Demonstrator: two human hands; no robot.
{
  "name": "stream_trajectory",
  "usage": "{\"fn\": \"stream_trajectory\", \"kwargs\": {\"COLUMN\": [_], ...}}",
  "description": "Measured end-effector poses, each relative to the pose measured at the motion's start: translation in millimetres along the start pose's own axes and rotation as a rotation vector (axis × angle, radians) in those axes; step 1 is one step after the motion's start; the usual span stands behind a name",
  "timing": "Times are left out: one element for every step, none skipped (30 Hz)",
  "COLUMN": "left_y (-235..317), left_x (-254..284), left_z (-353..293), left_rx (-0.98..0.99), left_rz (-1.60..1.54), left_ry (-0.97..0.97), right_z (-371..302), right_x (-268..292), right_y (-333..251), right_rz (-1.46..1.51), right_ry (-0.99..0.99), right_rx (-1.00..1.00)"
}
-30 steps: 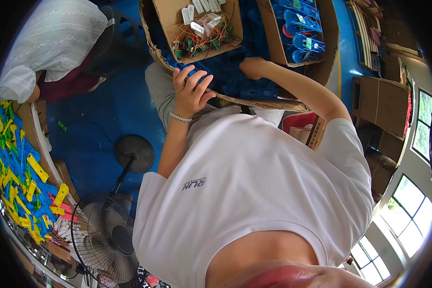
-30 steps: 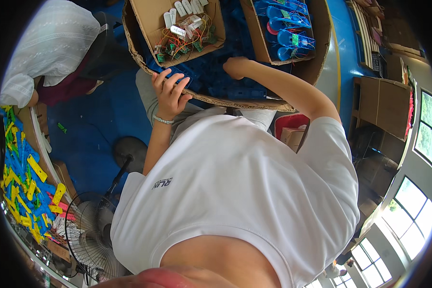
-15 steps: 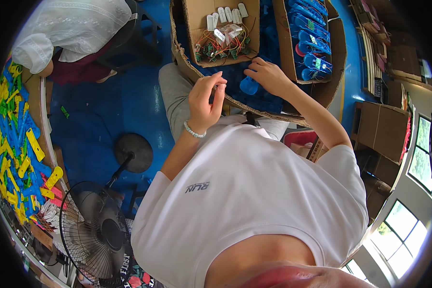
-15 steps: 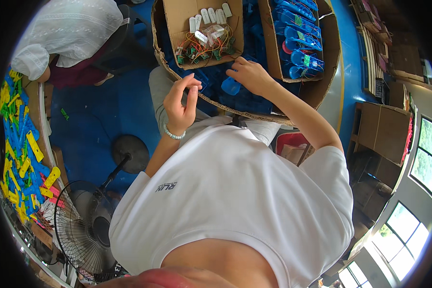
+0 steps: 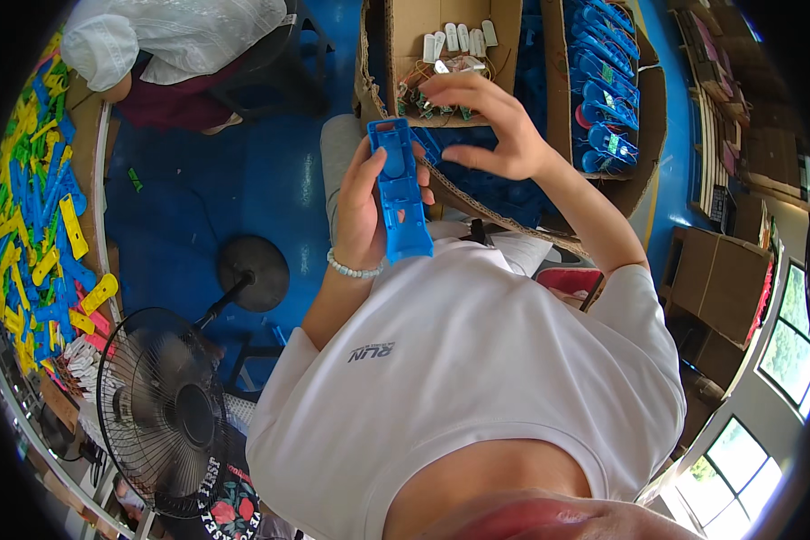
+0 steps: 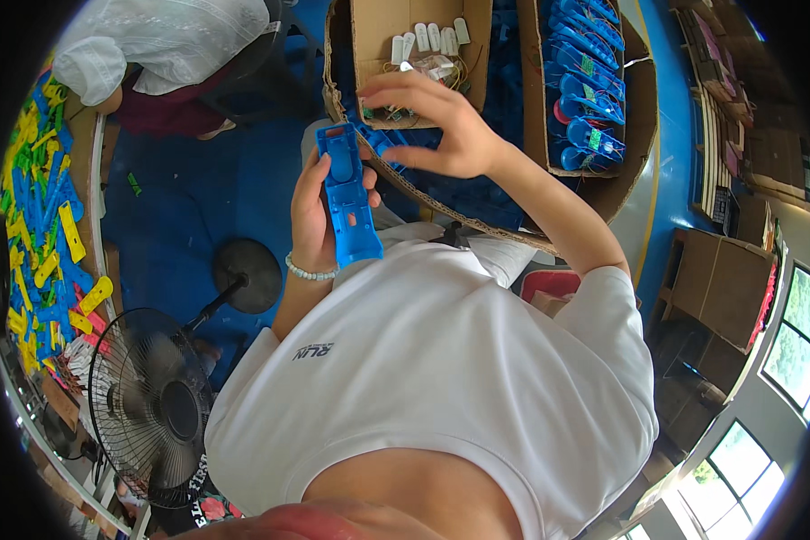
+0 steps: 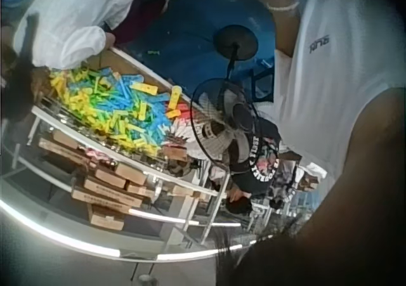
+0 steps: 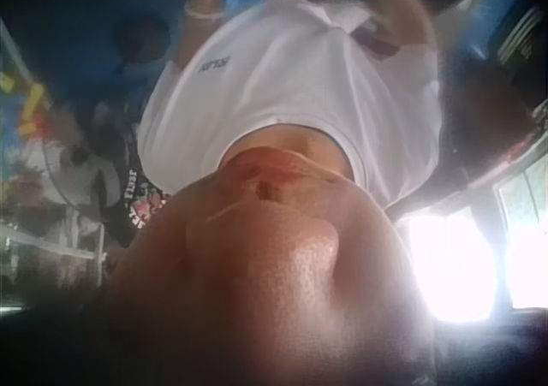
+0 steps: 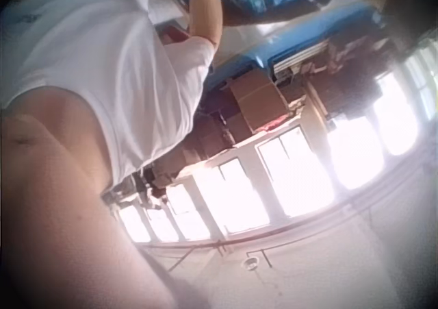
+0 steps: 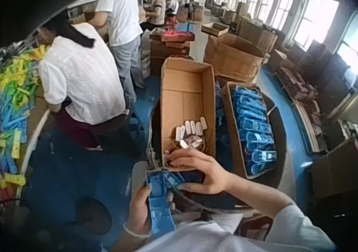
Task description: The person assembles small electronic circuit boards into blue plastic housings by hand.
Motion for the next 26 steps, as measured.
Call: {"fn": "stream_trajectory", "kwargs": {"left_y": [-1,-1,6,8,9,8,9,6,6,6,12,14,18,20,23,24,27,28,29,29,30,30,31,32,34,35], "left_x": [11,16,5,6,11,16,21,32,39,46,31,25,21,15,9,4,-2,-9,-19,-26,-27,-29,-33,-37,-38,-43], "left_z": [-2,-2,-8,-12,-14,-15,-16,-15,-15,-13,-11,-5,4,14,25,38,50,64,78,91,102,114,123,130,135,137], "left_rx": [-0.085,-0.166,-0.214,-0.228,-0.254,-0.279,-0.286,-0.294,-0.338,-0.378,-0.436,-0.440,-0.528,-0.613,-0.637,-0.669,-0.695,-0.721,-0.756,-0.790,-0.843,-0.851,-0.922,-0.994,-0.982,-1.021], "left_rz": [-0.075,-0.150,-0.139,-0.131,-0.106,-0.081,-0.110,-0.103,-0.061,-0.018,0.022,0.024,0.218,0.411,0.367,0.407,0.462,0.516,0.578,0.640,0.732,0.732,0.809,0.885,0.944,0.955], "left_ry": [0.010,0.013,0.067,0.069,0.078,0.086,0.086,0.083,0.058,0.030,0.071,0.062,0.137,0.210,0.211,0.215,0.194,0.166,0.156,0.150,0.146,0.136,0.130,0.126,0.125,0.118], "right_z": [2,1,4,6,5,1,-2,-4,-1,-1,-3,-1,0,3,5,6,10,11,12,12,14,17,18,19,22,23], "right_x": [-2,-4,-7,-15,-24,-30,-37,-42,-42,-39,-32,-26,-16,-6,0,7,13,19,25,30,36,39,42,45,51,59], "right_y": [21,48,73,98,116,132,146,154,153,151,148,137,126,119,111,104,93,90,87,84,82,80,78,77,75,77], "right_rz": [-0.058,-0.121,-0.235,-0.351,-0.269,-0.268,-0.208,-0.149,-0.133,-0.135,-0.157,-0.178,-0.227,-0.236,-0.300,-0.364,-0.370,-0.385,-0.431,-0.473,-0.457,-0.464,-0.486,-0.505,-0.618,-0.687], "right_ry": [0.024,0.051,0.006,-0.044,-0.073,-0.067,-0.159,-0.251,-0.248,-0.241,-0.127,-0.018,0.023,0.030,0.052,0.074,0.114,0.125,0.243,0.359,0.415,0.422,0.456,0.490,0.454,0.488], "right_rx": [-0.176,-0.355,-0.366,-0.376,-0.380,-0.369,-0.424,-0.481,-0.450,-0.442,-0.403,-0.360,-0.300,-0.297,-0.239,-0.181,-0.157,-0.155,-0.108,-0.060,-0.081,-0.072,-0.054,-0.034,0.015,0.053]}}
Point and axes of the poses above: each hand's wrist, its own z-axis towards the middle knuckle, its own x-axis out of the back of the hand, y = z × x, the point moved 1 cm from there along z, towards the middle knuckle
